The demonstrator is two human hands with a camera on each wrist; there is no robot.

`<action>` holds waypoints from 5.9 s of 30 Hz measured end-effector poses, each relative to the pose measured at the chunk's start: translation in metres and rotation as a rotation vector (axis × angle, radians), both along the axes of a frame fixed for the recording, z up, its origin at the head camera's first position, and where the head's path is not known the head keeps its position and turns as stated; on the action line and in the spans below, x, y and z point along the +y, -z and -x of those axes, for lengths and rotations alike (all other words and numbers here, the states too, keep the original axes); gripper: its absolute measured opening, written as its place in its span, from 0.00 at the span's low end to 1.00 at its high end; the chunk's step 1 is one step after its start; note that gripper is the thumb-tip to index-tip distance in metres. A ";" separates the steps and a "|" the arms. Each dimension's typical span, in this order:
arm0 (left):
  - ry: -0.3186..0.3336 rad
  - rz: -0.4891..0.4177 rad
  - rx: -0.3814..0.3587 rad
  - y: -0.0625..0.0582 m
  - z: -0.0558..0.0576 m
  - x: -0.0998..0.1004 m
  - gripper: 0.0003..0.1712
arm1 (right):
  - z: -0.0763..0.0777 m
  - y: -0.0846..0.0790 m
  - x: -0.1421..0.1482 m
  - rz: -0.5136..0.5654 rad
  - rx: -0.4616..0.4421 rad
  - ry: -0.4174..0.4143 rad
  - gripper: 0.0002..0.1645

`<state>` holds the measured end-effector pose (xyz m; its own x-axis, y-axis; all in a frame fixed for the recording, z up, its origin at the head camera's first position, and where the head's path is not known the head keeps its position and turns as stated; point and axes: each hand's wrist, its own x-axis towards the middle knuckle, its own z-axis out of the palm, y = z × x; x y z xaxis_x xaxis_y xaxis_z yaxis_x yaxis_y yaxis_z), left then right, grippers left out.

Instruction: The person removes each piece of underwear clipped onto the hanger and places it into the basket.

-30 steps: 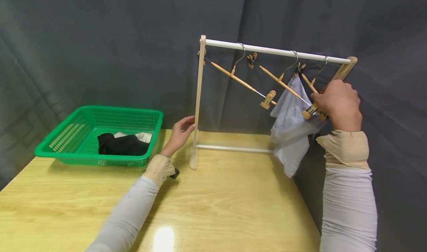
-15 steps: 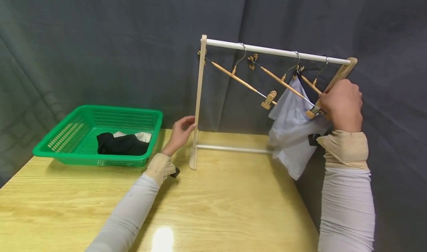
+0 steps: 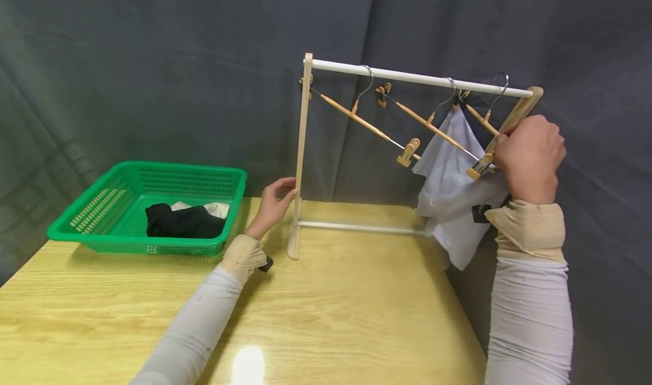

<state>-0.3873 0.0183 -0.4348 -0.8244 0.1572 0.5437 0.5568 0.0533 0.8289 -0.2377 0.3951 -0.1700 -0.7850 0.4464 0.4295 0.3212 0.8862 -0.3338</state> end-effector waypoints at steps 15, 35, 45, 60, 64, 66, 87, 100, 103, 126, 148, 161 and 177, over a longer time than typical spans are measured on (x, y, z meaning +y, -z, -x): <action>-0.019 0.005 -0.018 0.011 0.012 -0.010 0.17 | -0.021 0.020 -0.017 0.043 0.094 0.064 0.26; -0.035 0.016 -0.019 0.004 0.005 -0.006 0.16 | -0.029 0.085 -0.008 0.183 0.047 0.014 0.26; -0.062 0.021 0.000 0.001 0.001 -0.008 0.16 | -0.033 0.124 -0.012 0.320 0.022 0.033 0.26; -0.072 0.018 -0.026 0.019 0.014 0.000 0.16 | -0.033 0.156 -0.023 0.345 0.015 -0.136 0.28; -0.064 0.020 -0.033 0.018 0.014 0.000 0.16 | -0.035 0.160 -0.023 0.336 0.036 -0.214 0.27; -0.054 0.020 -0.026 0.018 0.014 0.001 0.17 | -0.035 0.163 -0.024 0.334 0.047 -0.260 0.26; -0.055 0.019 0.004 -0.005 -0.013 -0.001 0.16 | -0.023 0.173 -0.042 0.125 0.012 -0.662 0.08; -0.006 0.140 -0.084 -0.002 -0.008 -0.014 0.22 | -0.014 0.173 -0.074 0.120 -0.046 -0.774 0.05; -0.023 0.179 -0.087 0.002 -0.007 -0.018 0.25 | -0.012 0.173 -0.083 0.114 -0.038 -0.817 0.06; 0.285 0.173 -0.092 -0.057 -0.070 -0.093 0.11 | 0.011 0.187 -0.128 0.179 0.140 -0.949 0.04; 0.226 0.200 -0.037 -0.067 -0.081 -0.134 0.16 | 0.029 0.202 -0.147 0.079 0.288 -1.023 0.09; 0.229 0.147 -0.002 -0.074 -0.086 -0.134 0.17 | 0.027 0.197 -0.149 0.044 0.380 -1.046 0.14; 0.064 0.028 0.148 -0.075 -0.089 -0.128 0.15 | 0.026 0.183 -0.190 -0.102 0.404 -0.907 0.09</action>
<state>-0.2987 -0.1094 -0.3597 -0.7237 0.2238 0.6528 0.6755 0.0362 0.7365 -0.2638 0.2052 -0.3529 -0.5970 -0.3035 0.7426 -0.6120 0.7708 -0.1769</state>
